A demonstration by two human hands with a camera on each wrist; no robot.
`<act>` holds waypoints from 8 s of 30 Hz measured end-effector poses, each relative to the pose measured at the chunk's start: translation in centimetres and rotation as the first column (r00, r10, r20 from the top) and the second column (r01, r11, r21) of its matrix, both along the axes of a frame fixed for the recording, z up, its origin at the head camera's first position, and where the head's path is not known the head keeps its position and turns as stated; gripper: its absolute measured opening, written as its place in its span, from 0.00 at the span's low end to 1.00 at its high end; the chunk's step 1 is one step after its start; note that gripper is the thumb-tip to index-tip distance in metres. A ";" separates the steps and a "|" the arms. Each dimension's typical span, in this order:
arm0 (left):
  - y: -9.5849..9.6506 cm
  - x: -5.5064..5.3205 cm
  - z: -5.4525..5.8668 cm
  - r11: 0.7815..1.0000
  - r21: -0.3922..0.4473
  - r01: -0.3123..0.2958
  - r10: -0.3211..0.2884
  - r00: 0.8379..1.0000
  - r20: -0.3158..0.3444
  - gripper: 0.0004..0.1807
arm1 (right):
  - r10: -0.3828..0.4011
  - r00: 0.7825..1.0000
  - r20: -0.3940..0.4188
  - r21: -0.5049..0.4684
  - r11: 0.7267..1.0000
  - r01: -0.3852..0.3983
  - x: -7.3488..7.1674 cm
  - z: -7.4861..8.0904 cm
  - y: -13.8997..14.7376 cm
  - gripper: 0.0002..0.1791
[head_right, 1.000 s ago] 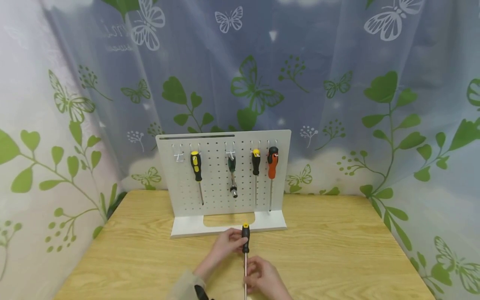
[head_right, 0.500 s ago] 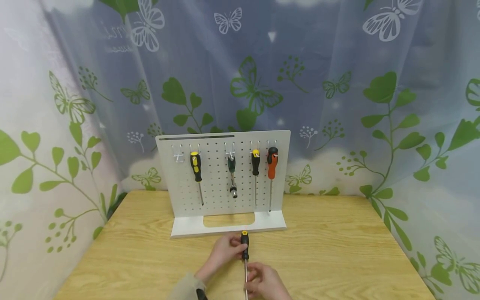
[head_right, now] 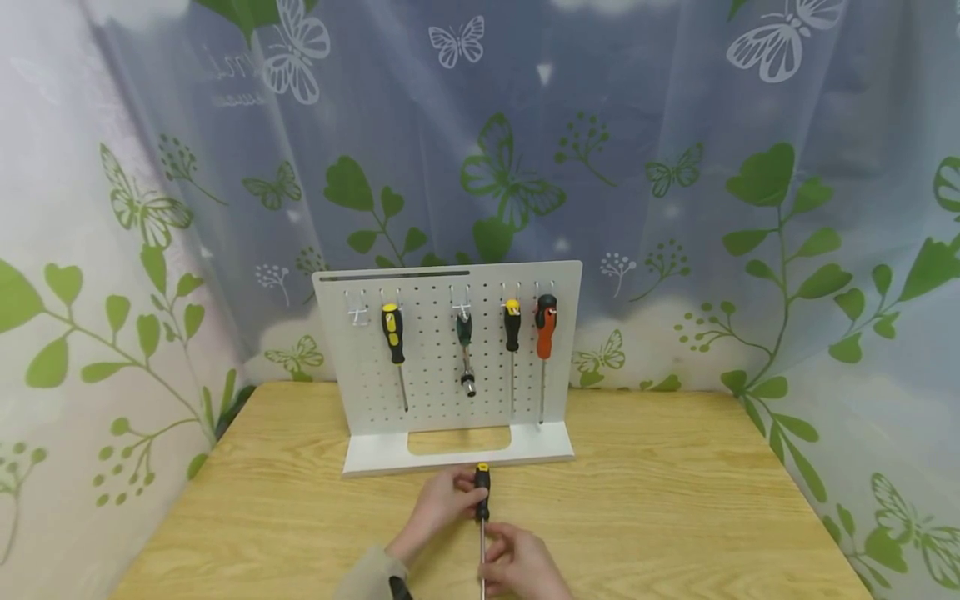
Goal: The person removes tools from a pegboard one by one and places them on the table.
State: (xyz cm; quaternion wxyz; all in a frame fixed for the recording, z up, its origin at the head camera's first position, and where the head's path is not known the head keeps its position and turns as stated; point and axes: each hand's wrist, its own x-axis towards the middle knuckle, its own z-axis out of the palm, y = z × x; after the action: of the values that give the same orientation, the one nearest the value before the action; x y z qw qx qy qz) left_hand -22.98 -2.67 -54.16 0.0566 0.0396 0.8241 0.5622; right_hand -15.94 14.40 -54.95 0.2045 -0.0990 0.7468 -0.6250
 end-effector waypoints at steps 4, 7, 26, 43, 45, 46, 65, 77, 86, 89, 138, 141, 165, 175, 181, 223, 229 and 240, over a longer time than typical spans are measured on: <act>-0.2 0.0 0.0 1.000 -0.010 -0.009 0.009 1.000 -0.009 0.16 | 0.003 1.000 -0.004 0.003 1.000 -0.003 0.0 0.1 -0.1 0.32; -0.4 -0.1 0.1 1.000 -0.016 -0.012 0.012 1.000 -0.013 0.17 | 0.004 1.000 -0.009 0.021 1.000 -0.004 -0.1 0.2 -0.2 0.32; -0.5 0.1 0.4 0.999 -0.044 -0.017 0.015 0.999 -0.044 0.17 | 0.002 0.998 -0.068 0.026 1.000 0.000 -0.3 -0.2 -0.3 0.32; -1.2 0.2 0.8 0.986 -0.159 -0.039 0.024 0.995 -0.092 0.18 | -0.022 0.997 -0.073 0.008 1.000 0.023 -0.7 0.0 0.6 0.25; -1.7 0.0 1.1 0.987 -0.154 -0.038 0.021 0.994 -0.108 0.19 | -0.030 0.995 -0.095 0.016 0.999 0.032 -1.1 0.4 0.7 0.24; -2.0 -0.2 1.3 0.990 -0.137 -0.035 0.020 0.994 -0.109 0.20 | -0.038 0.993 -0.108 0.018 0.999 0.040 -1.2 0.7 0.8 0.24; -7.9 -3.9 5.7 0.989 -0.075 -0.128 0.100 0.948 -0.303 0.14 | -0.130 0.912 -0.390 0.018 0.989 0.149 -7.1 5.0 -0.7 0.18; -10.6 -6.2 9.7 0.967 0.064 -0.248 0.253 0.888 -0.383 0.14 | -0.031 0.846 -0.532 0.055 0.996 0.071 -10.5 6.4 -4.4 0.21; -11.7 -7.5 11.5 0.964 0.088 -0.252 0.266 0.881 -0.391 0.18 | -0.008 0.851 -0.525 0.005 1.000 0.013 -12.9 6.8 -7.7 0.26; -11.8 -7.8 11.9 0.966 0.124 -0.228 0.258 0.884 -0.389 0.19 | -0.010 0.859 -0.511 -0.013 1.000 0.003 -13.6 7.1 -8.7 0.27; -10.5 -8.0 13.9 0.920 0.359 -0.154 0.264 0.923 -0.281 0.20 | -0.105 0.897 -0.430 -0.132 0.990 0.053 -14.1 8.1 -12.1 0.18; -10.6 -7.5 14.3 0.921 0.361 -0.146 0.251 0.931 -0.263 0.21 | -0.082 0.901 -0.426 -0.143 0.990 0.022 -13.6 8.5 -11.9 0.19; -10.0 -4.9 14.9 0.916 0.384 -0.113 0.224 0.940 -0.257 0.20 | -0.062 0.896 -0.440 -0.140 0.990 0.000 -11.4 8.7 -10.5 0.18; -8.8 -4.4 14.9 0.906 0.414 -0.090 0.206 0.948 -0.243 0.21 | -0.063 0.907 -0.417 -0.163 0.987 -0.006 -10.3 8.7 -9.2 0.20; -7.9 -4.5 14.5 0.900 0.430 -0.069 0.179 0.959 -0.221 0.20 | -0.060 0.918 -0.393 -0.143 0.990 0.004 -9.7 8.6 -8.1 0.21; 1.3 -2.5 4.5 0.908 0.412 0.072 -0.076 0.997 -0.008 0.22 | -0.114 0.979 -0.168 -0.155 0.984 0.088 -3.1 2.5 1.9 0.24; 2.4 -1.8 3.8 0.930 0.361 0.074 -0.076 0.997 -0.010 0.21 | -0.123 0.983 -0.134 -0.141 0.985 0.104 -2.2 2.0 2.8 0.25; 3.9 0.1 2.5 0.970 0.221 0.100 -0.095 0.995 -0.031 0.21 | -0.079 0.993 -0.091 -0.073 0.995 0.072 -0.9 0.8 4.6 0.23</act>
State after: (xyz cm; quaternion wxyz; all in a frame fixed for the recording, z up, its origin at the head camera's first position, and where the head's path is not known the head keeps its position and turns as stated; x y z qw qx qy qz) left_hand -22.90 1.21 -51.63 0.0711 0.0917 0.7535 0.6471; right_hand -16.85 19.02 -54.18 0.1420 -0.1069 0.7365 -0.6527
